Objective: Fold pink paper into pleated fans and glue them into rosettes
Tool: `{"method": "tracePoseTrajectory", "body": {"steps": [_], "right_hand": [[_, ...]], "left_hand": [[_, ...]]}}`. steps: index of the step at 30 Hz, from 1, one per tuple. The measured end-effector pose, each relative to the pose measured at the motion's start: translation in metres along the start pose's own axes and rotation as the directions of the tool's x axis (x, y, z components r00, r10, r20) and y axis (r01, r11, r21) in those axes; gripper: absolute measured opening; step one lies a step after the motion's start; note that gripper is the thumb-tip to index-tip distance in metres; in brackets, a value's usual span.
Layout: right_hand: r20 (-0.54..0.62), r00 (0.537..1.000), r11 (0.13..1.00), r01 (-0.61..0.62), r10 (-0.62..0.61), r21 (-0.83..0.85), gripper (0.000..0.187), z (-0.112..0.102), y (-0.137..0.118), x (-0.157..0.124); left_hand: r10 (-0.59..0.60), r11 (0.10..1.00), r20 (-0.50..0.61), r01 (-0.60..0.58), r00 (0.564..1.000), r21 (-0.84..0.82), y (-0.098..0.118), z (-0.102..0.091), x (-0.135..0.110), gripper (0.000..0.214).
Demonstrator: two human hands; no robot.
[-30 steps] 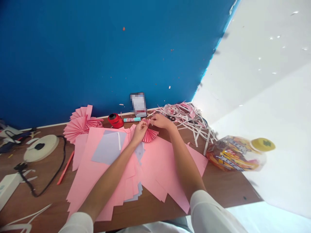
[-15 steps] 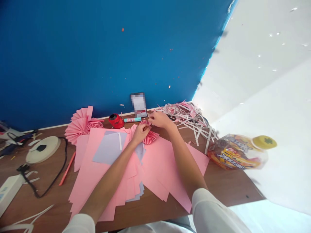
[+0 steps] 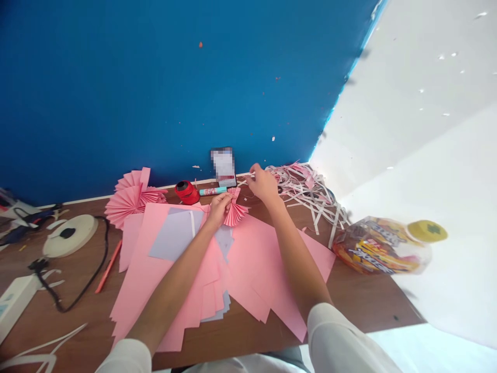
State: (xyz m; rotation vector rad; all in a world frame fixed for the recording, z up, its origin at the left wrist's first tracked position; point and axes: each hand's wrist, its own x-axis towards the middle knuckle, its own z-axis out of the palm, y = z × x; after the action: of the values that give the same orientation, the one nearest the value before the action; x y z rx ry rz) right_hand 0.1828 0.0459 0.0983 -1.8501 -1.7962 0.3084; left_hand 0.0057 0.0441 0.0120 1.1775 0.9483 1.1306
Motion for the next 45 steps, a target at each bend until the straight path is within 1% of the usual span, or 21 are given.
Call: {"method": "tracePoseTrajectory", "body": {"steps": [1, 3, 4, 6, 9, 11, 14, 19, 22, 25, 27, 29, 33, 35, 40, 44, 45], "right_hand": [[0.094, 0.993, 0.997, 0.069, -0.072, 0.041, 0.026, -0.001, -0.003, -0.001], [0.248, 0.945, 0.974, 0.183, -0.212, 0.136, 0.021, -0.003, -0.009, -0.003], [0.3, 0.92, 0.963, 0.207, -0.252, 0.172, 0.019, -0.003, -0.011, -0.004], [0.361, 0.893, 0.957, 0.208, -0.271, 0.204, 0.018, -0.001, -0.016, -0.006], [0.405, 0.872, 0.956, 0.206, -0.277, 0.209, 0.02, 0.002, -0.017, -0.007], [0.41, 0.865, 0.953, 0.222, -0.291, 0.208, 0.019, 0.004, -0.017, -0.007], [0.382, 0.863, 0.942, 0.283, -0.332, 0.178, 0.016, 0.006, -0.015, -0.006], [0.331, 0.867, 0.924, 0.381, -0.372, 0.04, 0.016, 0.006, -0.014, -0.007], [0.344, 0.864, 0.917, 0.398, -0.367, -0.02, 0.015, 0.006, -0.014, -0.008], [0.341, 0.877, 0.926, 0.375, -0.339, -0.043, 0.012, 0.007, -0.012, -0.007], [0.336, 0.883, 0.934, 0.356, -0.329, -0.021, 0.014, 0.007, -0.01, -0.006], [0.347, 0.874, 0.935, 0.353, -0.34, 0.028, 0.016, 0.006, -0.008, -0.006], [0.378, 0.82, 0.903, 0.395, -0.429, 0.166, 0.019, 0.006, -0.005, -0.004], [0.383, 0.803, 0.89, 0.405, -0.456, 0.211, 0.018, 0.008, -0.004, -0.003], [0.353, 0.822, 0.894, 0.398, -0.448, 0.207, 0.015, 0.017, 0.001, -0.001], [0.373, 0.803, 0.886, 0.422, -0.464, 0.195, 0.014, 0.017, 0.002, 0.0], [0.373, 0.806, 0.889, 0.419, -0.459, 0.187, 0.014, 0.016, 0.001, -0.001]], "left_hand": [[-0.003, 1.0, -0.004, 0.003, 1.0, -0.009, -0.001, 0.0, 0.0, 0.026], [-0.008, 1.0, -0.016, 0.008, 1.0, -0.023, -0.002, 0.001, 0.0, 0.027], [-0.008, 0.999, -0.02, 0.007, 1.0, -0.032, -0.002, 0.001, 0.0, 0.027], [-0.003, 0.999, -0.018, 0.003, 1.0, -0.047, -0.003, 0.001, 0.001, 0.027], [0.01, 0.999, -0.017, -0.011, 1.0, -0.046, -0.003, 0.001, 0.001, 0.027], [0.023, 0.999, -0.013, -0.024, 1.0, -0.042, -0.003, 0.001, 0.001, 0.028], [0.036, 0.999, 0.012, -0.036, 0.999, -0.038, -0.003, 0.001, 0.001, 0.028], [-0.007, 1.0, 0.0, 0.007, 1.0, -0.028, -0.004, 0.0, 0.001, 0.026], [-0.007, 0.999, -0.015, 0.007, 1.0, -0.048, -0.006, 0.0, 0.003, 0.024], [0.003, 0.998, -0.013, -0.004, 1.0, -0.059, -0.008, 0.0, 0.004, 0.023], [0.01, 0.998, 0.004, -0.01, 1.0, -0.065, -0.008, -0.001, 0.005, 0.023], [0.017, 0.997, 0.018, -0.016, 1.0, -0.078, -0.008, -0.001, 0.005, 0.023], [0.015, 0.997, 0.03, -0.013, 0.999, -0.072, -0.006, -0.001, 0.004, 0.023], [0.012, 0.999, 0.036, -0.01, 0.999, -0.052, -0.005, -0.001, 0.003, 0.024], [0.004, 1.0, 0.039, -0.004, 0.999, 0.0, -0.003, 0.0, 0.002, 0.025], [-0.005, 0.999, 0.026, 0.004, 1.0, 0.036, -0.004, 0.001, 0.001, 0.022], [-0.005, 0.999, 0.019, 0.005, 1.0, 0.037, -0.004, 0.001, 0.002, 0.021]]}}
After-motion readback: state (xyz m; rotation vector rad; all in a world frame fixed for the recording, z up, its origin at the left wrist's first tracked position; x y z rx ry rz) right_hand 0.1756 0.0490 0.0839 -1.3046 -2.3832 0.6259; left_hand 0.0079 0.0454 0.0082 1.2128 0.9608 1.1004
